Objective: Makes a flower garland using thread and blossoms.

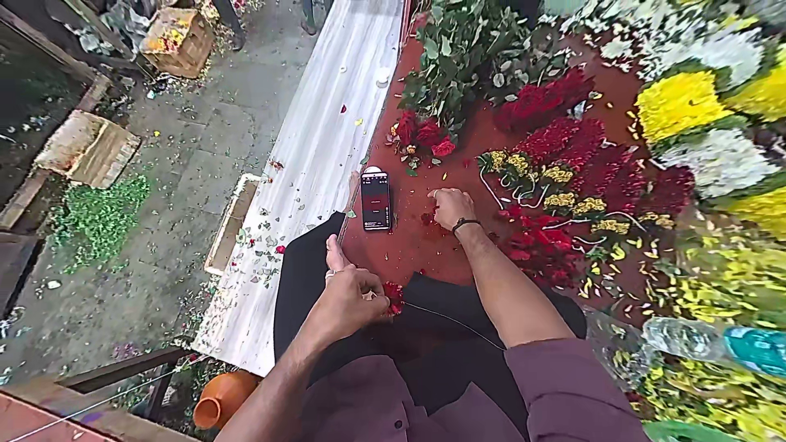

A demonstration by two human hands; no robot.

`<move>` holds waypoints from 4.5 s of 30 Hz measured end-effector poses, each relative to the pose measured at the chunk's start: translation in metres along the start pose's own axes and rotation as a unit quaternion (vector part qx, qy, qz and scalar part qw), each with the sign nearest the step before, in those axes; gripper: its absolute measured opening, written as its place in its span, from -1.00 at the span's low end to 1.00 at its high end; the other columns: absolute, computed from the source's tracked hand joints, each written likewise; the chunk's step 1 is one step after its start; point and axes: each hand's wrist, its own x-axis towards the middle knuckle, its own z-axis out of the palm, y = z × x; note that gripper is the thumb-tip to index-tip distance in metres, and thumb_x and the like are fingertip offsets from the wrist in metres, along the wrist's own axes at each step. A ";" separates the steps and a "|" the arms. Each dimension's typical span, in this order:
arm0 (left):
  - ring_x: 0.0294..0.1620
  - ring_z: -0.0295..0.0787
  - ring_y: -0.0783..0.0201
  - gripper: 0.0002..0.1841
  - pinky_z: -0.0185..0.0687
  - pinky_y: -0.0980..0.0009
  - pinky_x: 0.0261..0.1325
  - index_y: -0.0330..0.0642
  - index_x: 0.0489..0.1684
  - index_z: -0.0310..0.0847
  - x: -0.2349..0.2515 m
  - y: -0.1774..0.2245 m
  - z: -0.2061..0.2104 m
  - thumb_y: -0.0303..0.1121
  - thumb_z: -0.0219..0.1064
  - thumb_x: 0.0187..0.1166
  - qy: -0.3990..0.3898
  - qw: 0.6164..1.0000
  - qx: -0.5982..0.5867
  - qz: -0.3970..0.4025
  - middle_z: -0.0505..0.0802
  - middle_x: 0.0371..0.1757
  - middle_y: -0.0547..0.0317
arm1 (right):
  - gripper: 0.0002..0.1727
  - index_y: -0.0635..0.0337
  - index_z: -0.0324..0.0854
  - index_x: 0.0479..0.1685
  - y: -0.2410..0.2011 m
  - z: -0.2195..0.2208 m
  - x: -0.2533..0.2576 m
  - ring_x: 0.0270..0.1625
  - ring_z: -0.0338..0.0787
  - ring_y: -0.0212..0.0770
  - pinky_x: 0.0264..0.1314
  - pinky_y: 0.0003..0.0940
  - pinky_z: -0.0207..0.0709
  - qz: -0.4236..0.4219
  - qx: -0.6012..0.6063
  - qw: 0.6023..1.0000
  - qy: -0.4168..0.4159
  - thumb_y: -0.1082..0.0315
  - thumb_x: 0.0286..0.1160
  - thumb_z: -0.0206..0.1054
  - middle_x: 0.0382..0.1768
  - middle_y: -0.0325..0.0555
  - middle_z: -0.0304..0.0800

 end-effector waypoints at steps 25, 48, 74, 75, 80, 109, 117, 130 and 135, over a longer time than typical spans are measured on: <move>-0.50 0.61 0.42 -0.86 0.56 0.31 -0.37 0.05 -0.45 0.81 -0.011 -0.004 0.001 -0.15 0.50 0.38 0.027 0.999 0.008 0.027 0.77 -0.50 0.40 | -0.78 0.38 0.78 0.01 -0.014 -0.056 -0.163 -0.38 0.79 -0.20 -0.33 -0.32 0.69 0.096 0.661 0.730 0.146 0.58 0.56 0.25 -0.23 0.06 0.89; -0.35 0.80 0.45 -0.80 0.75 0.26 -0.13 -0.01 -0.31 0.91 0.008 -0.004 0.005 -0.12 0.48 0.52 0.060 0.996 -0.055 -0.045 0.90 -0.38 0.34 | -0.38 0.28 0.48 0.34 -0.106 -0.081 -0.229 -0.36 0.91 -0.04 -0.25 -0.22 0.84 -0.033 0.712 0.697 0.082 0.66 0.19 0.55 -0.36 0.14 0.89; -0.47 0.66 0.44 -0.83 0.61 0.30 -0.25 -0.08 -0.58 0.79 0.022 -0.005 0.008 -0.26 0.56 0.34 0.000 0.993 -0.104 -0.064 0.79 -0.55 0.34 | 0.12 -0.06 0.28 0.77 -0.089 -0.047 -0.227 0.27 0.78 -0.21 0.28 -0.18 0.73 -0.075 0.527 0.836 -0.133 0.13 -0.04 0.76 0.36 -0.17 0.73; -0.47 0.66 0.43 -0.83 0.59 0.29 -0.26 -0.08 -0.60 0.78 0.023 -0.006 0.006 -0.27 0.57 0.32 0.007 0.992 -0.108 -0.069 0.78 -0.56 0.33 | 0.01 0.03 0.37 0.70 -0.088 -0.042 -0.225 0.01 0.85 -0.26 0.07 -0.28 0.78 -0.082 0.534 0.832 -0.123 0.16 0.05 0.73 0.24 -0.14 0.80; -0.45 0.66 0.41 -0.82 0.60 0.29 -0.23 -0.13 -0.64 0.77 0.024 -0.011 -0.004 -0.34 0.60 0.29 0.036 0.986 -0.137 -0.091 0.79 -0.56 0.29 | -0.87 0.11 0.88 -0.31 -0.077 -0.051 -0.224 -0.25 0.81 -0.44 -0.13 -0.44 0.71 -0.107 0.545 0.831 -0.023 0.25 0.40 0.53 -0.33 -0.29 0.89; -0.52 0.70 0.39 -0.80 0.68 0.23 -0.27 -0.03 -0.31 0.89 0.034 0.006 0.032 -0.12 0.48 0.48 0.187 0.978 -0.077 -0.058 0.82 -0.53 0.32 | -0.86 0.21 0.87 -0.37 -0.130 -0.032 -0.233 -0.31 0.77 -0.49 -0.16 -0.49 0.69 -0.211 0.566 0.796 0.034 0.43 0.46 0.40 -0.37 -0.25 0.88; -0.26 0.81 0.49 -0.85 0.74 0.32 -0.04 -0.03 -0.26 0.92 0.015 -0.008 0.012 -0.19 0.50 0.52 0.048 0.994 -0.097 0.003 0.92 -0.31 0.35 | -0.91 0.22 0.89 -0.30 -0.080 -0.053 -0.222 -0.55 0.54 -0.53 -0.50 -0.58 0.38 -0.091 0.647 0.753 0.080 0.43 0.41 0.47 -0.42 -0.23 0.87; -0.51 0.67 0.37 -0.80 0.62 0.20 -0.32 -0.05 -0.54 0.83 0.018 -0.008 -0.002 -0.18 0.58 0.39 -0.042 0.998 0.018 -0.031 0.80 -0.56 0.29 | -0.91 0.18 0.88 -0.32 -0.087 -0.058 -0.231 -0.30 0.81 -0.38 -0.19 -0.42 0.73 -0.171 0.585 0.793 0.029 0.42 0.39 0.46 -0.34 -0.20 0.90; -0.52 0.62 0.18 -0.77 0.56 -0.08 -0.20 -0.07 -0.55 0.79 0.021 0.017 -0.015 -0.16 0.57 0.39 -0.073 0.986 0.149 -0.027 0.71 -0.63 0.19 | -0.93 0.14 0.89 -0.31 -0.076 -0.059 -0.228 -0.32 0.82 -0.40 -0.20 -0.45 0.73 -0.164 0.542 0.824 0.027 0.40 0.39 0.49 -0.35 -0.23 0.91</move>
